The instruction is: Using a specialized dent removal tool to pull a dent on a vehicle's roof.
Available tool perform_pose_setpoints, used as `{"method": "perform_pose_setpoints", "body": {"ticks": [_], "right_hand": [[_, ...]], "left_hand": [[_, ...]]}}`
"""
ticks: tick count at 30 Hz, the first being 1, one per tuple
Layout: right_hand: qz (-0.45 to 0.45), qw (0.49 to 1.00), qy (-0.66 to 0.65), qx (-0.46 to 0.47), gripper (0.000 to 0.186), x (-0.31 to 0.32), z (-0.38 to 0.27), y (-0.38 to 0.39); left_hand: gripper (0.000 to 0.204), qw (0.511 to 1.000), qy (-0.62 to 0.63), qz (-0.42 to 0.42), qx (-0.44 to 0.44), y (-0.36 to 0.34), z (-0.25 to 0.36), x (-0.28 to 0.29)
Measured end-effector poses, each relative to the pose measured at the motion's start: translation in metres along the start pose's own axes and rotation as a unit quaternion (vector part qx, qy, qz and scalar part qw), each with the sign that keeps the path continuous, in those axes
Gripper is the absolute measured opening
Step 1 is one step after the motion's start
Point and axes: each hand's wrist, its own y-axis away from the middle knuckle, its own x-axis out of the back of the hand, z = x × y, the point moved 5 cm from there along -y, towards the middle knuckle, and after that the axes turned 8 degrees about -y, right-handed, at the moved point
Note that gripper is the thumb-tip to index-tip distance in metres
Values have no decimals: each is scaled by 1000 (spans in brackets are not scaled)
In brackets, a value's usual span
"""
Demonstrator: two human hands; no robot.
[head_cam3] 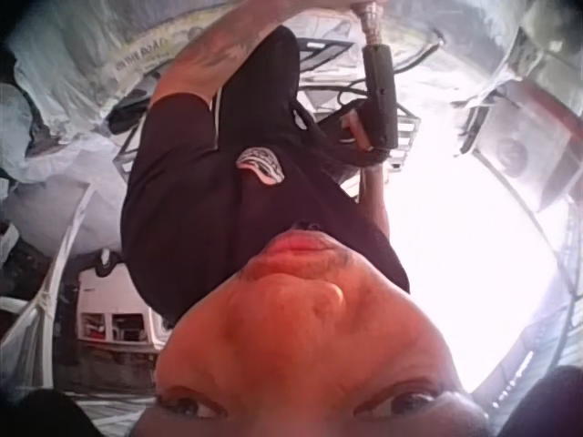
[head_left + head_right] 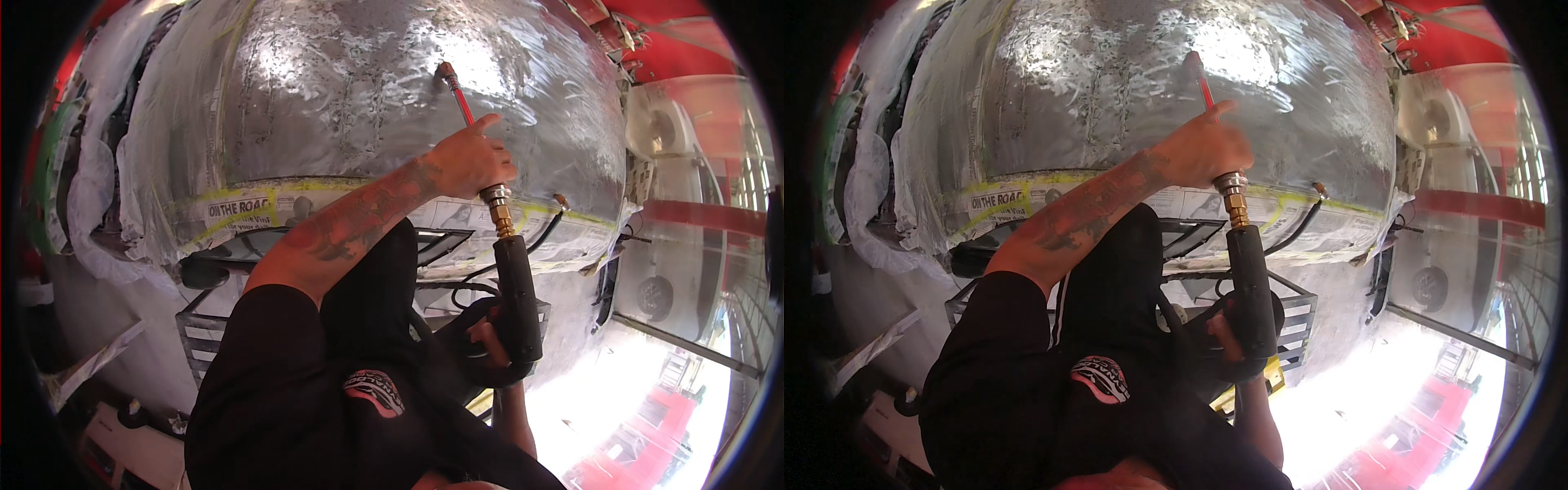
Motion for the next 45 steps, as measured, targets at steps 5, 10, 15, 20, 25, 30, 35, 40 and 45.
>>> {"method": "perform_pose_setpoints", "body": {"ticks": [5,10,15,20,25,30,35,40,45], "right_hand": [[66,957,271,81,21,17,28,-41],[107,931,290,197,42,16,33,-98],[108,891,379,225,58,20,56,-158],[105,827,479,275,66,17,65,-192],[105,830,479,265,69,19,72,-204],[110,826,492,253,72,16,68,-205],[91,815,525,229,75,12,69,-205],[59,827,524,196,79,11,68,-206],[44,835,518,180,81,14,64,-207]], "left_hand": [[32,999,15,-39,13,-19,-16,-32],[73,968,-24,-44,247,-5,-35,-43],[79,920,-57,-113,372,113,-56,-34],[81,879,-88,-175,435,186,-72,-49],[84,879,-195,-165,403,174,-90,-54],[85,873,-203,-183,405,145,-143,-63],[87,876,-194,-195,396,117,-198,-66],[84,874,-135,-181,431,105,-214,-64],[82,884,-121,-187,411,123,-182,-59]]}}
